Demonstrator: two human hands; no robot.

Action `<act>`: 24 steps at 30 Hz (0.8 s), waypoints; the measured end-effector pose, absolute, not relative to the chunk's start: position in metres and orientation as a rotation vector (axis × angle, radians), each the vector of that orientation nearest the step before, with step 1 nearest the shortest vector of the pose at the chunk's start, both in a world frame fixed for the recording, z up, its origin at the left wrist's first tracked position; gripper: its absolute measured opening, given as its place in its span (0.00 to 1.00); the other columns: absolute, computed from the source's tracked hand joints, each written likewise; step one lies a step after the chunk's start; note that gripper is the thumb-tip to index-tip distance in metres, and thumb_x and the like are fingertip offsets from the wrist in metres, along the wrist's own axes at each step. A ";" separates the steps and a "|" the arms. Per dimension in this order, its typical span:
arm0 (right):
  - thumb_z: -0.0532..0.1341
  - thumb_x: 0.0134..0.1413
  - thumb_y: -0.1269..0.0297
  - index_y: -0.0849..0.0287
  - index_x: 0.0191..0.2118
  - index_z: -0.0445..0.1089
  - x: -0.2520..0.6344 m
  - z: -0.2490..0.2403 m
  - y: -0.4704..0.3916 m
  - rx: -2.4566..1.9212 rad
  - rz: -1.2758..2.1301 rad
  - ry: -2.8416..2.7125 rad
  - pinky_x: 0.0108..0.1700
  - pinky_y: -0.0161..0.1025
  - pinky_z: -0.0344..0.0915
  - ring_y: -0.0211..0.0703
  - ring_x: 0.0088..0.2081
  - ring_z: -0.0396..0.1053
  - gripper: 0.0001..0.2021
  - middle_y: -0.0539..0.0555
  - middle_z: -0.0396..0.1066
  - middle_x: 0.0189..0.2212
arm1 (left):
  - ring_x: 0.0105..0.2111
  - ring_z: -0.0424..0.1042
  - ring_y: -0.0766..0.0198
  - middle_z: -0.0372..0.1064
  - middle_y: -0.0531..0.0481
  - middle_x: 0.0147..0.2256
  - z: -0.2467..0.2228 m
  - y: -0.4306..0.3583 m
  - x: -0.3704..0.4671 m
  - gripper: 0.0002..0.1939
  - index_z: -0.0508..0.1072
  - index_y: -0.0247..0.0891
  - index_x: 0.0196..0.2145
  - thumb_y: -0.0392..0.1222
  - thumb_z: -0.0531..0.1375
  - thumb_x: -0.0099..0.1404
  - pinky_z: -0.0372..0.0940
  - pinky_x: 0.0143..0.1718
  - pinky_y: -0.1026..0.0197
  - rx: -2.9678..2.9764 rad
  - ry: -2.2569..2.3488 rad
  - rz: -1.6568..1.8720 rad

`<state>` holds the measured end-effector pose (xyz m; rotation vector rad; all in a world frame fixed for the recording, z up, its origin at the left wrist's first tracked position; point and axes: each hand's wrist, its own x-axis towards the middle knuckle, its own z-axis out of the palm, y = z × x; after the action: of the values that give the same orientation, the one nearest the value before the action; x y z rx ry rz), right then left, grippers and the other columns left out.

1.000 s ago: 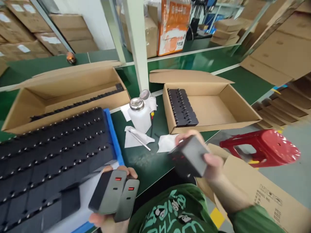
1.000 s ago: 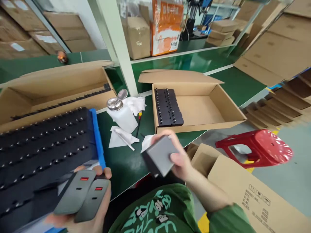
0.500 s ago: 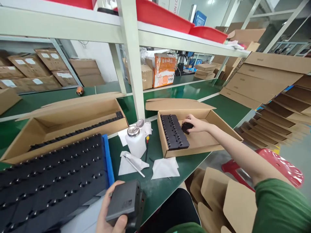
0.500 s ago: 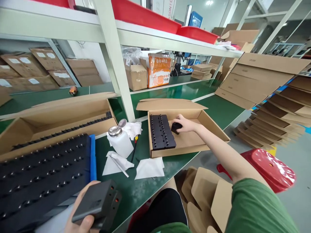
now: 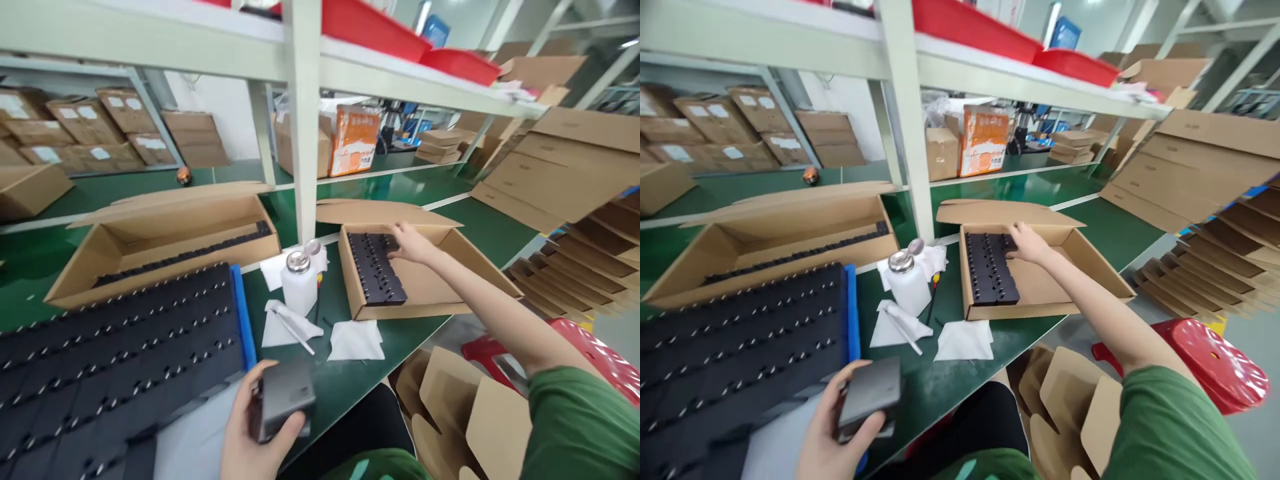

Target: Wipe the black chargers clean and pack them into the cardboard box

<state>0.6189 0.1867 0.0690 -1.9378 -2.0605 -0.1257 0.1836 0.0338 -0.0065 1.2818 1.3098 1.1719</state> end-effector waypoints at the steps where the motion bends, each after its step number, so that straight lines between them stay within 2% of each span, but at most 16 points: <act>1: 0.68 0.59 0.58 0.65 0.59 0.67 0.605 0.075 0.175 -1.912 -0.151 -2.036 0.58 0.58 0.69 0.59 0.57 0.69 0.26 0.66 0.69 0.54 | 0.40 0.78 0.53 0.75 0.46 0.44 -0.002 0.032 0.182 0.27 0.71 0.44 0.50 0.55 0.71 0.56 0.75 0.39 0.57 1.434 1.315 1.125; 2: 0.67 0.60 0.58 0.67 0.60 0.65 0.589 0.080 0.161 -1.876 -0.173 -2.009 0.59 0.59 0.67 0.62 0.59 0.67 0.27 0.70 0.68 0.54 | 0.40 0.78 0.52 0.75 0.46 0.44 0.004 0.031 0.182 0.27 0.72 0.43 0.50 0.51 0.72 0.56 0.75 0.40 0.55 1.612 1.308 1.062; 4: 0.62 0.65 0.57 0.66 0.63 0.61 0.550 0.088 0.128 -1.791 -0.166 -1.978 0.56 0.52 0.69 0.57 0.57 0.68 0.27 0.71 0.66 0.57 | 0.46 0.75 0.50 0.73 0.45 0.47 0.016 0.031 0.186 0.24 0.71 0.44 0.51 0.43 0.71 0.58 0.74 0.48 0.49 1.936 1.353 0.885; 5: 0.60 0.67 0.58 0.63 0.65 0.60 0.529 0.089 0.109 -1.740 -0.150 -1.980 0.56 0.50 0.69 0.53 0.55 0.69 0.26 0.68 0.65 0.58 | 0.47 0.73 0.49 0.72 0.44 0.47 0.021 0.032 0.191 0.23 0.71 0.43 0.52 0.38 0.70 0.59 0.73 0.48 0.47 2.027 1.396 0.780; 7: 0.63 0.64 0.60 0.57 0.62 0.63 0.487 0.085 0.069 -1.527 -0.069 -2.077 0.51 0.44 0.72 0.46 0.47 0.72 0.23 0.61 0.69 0.54 | 0.47 0.72 0.46 0.71 0.42 0.45 0.025 0.036 0.203 0.27 0.71 0.37 0.54 0.37 0.71 0.58 0.73 0.47 0.46 2.133 1.468 0.526; 9: 0.60 0.67 0.62 0.53 0.61 0.63 0.448 0.069 0.034 -1.452 0.296 -2.197 0.44 0.39 0.74 0.40 0.40 0.72 0.19 0.57 0.72 0.49 | 0.48 0.71 0.43 0.70 0.40 0.44 0.024 0.039 0.216 0.26 0.72 0.34 0.52 0.36 0.72 0.57 0.72 0.47 0.43 2.154 1.520 0.362; 11: 0.59 0.68 0.59 0.52 0.64 0.59 0.417 0.046 0.010 -1.487 0.612 -2.150 0.38 0.37 0.76 0.39 0.38 0.73 0.22 0.57 0.72 0.50 | 0.48 0.70 0.41 0.70 0.39 0.44 0.023 0.038 0.223 0.25 0.72 0.32 0.52 0.34 0.71 0.58 0.72 0.48 0.41 2.143 1.539 0.310; 12: 0.59 0.68 0.57 0.52 0.66 0.56 0.404 0.034 0.003 -1.520 0.696 -2.105 0.39 0.38 0.77 0.40 0.40 0.74 0.24 0.58 0.71 0.52 | 0.48 0.70 0.42 0.70 0.38 0.46 0.024 0.036 0.222 0.28 0.70 0.31 0.56 0.32 0.71 0.58 0.72 0.49 0.41 2.134 1.527 0.316; 14: 0.59 0.67 0.52 0.52 0.69 0.49 0.385 0.015 -0.004 -1.603 0.727 -2.023 0.41 0.42 0.79 0.46 0.46 0.74 0.31 0.62 0.68 0.56 | 0.52 0.70 0.43 0.68 0.37 0.52 0.025 0.030 0.211 0.44 0.59 0.34 0.67 0.31 0.71 0.57 0.72 0.52 0.44 2.119 1.466 0.359; 16: 0.60 0.64 0.45 0.54 0.72 0.43 0.371 0.004 -0.006 -1.679 0.616 -1.974 0.43 0.49 0.80 0.56 0.54 0.72 0.40 0.66 0.66 0.58 | 0.58 0.68 0.45 0.64 0.38 0.60 0.028 0.021 0.189 0.60 0.41 0.44 0.74 0.32 0.73 0.55 0.72 0.54 0.48 2.088 1.411 0.455; 17: 0.61 0.62 0.41 0.56 0.73 0.40 0.364 0.002 -0.006 -1.705 0.536 -1.961 0.45 0.53 0.79 0.61 0.56 0.70 0.45 0.68 0.65 0.59 | 0.61 0.66 0.45 0.62 0.39 0.62 0.029 0.017 0.175 0.63 0.36 0.49 0.74 0.34 0.73 0.56 0.72 0.55 0.48 2.068 1.419 0.507; 20: 0.65 0.53 0.35 0.60 0.74 0.39 0.346 -0.001 -0.002 -1.759 0.356 -1.980 0.46 0.61 0.78 0.70 0.58 0.68 0.54 0.71 0.64 0.59 | 0.60 0.68 0.46 0.63 0.42 0.62 0.032 0.008 0.139 0.60 0.36 0.55 0.74 0.44 0.72 0.60 0.74 0.52 0.48 2.028 1.499 0.615; 22: 0.68 0.53 0.41 0.61 0.73 0.42 0.336 -0.002 0.002 -1.810 0.316 -2.001 0.41 0.59 0.79 0.71 0.55 0.69 0.52 0.71 0.65 0.58 | 0.57 0.70 0.47 0.65 0.41 0.61 0.032 0.006 0.123 0.55 0.39 0.54 0.74 0.47 0.70 0.62 0.75 0.48 0.50 2.036 1.517 0.673; 24: 0.67 0.56 0.52 0.64 0.71 0.46 0.330 0.001 0.005 -1.846 0.322 -1.996 0.39 0.57 0.79 0.68 0.53 0.71 0.45 0.70 0.67 0.56 | 0.55 0.72 0.48 0.67 0.41 0.59 0.028 0.006 0.113 0.51 0.43 0.52 0.74 0.49 0.69 0.63 0.76 0.43 0.53 2.064 1.503 0.736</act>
<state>0.3303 0.0050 0.0010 -1.8456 -1.9955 0.3220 0.1128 0.0060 0.0285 2.0644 1.5026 0.7364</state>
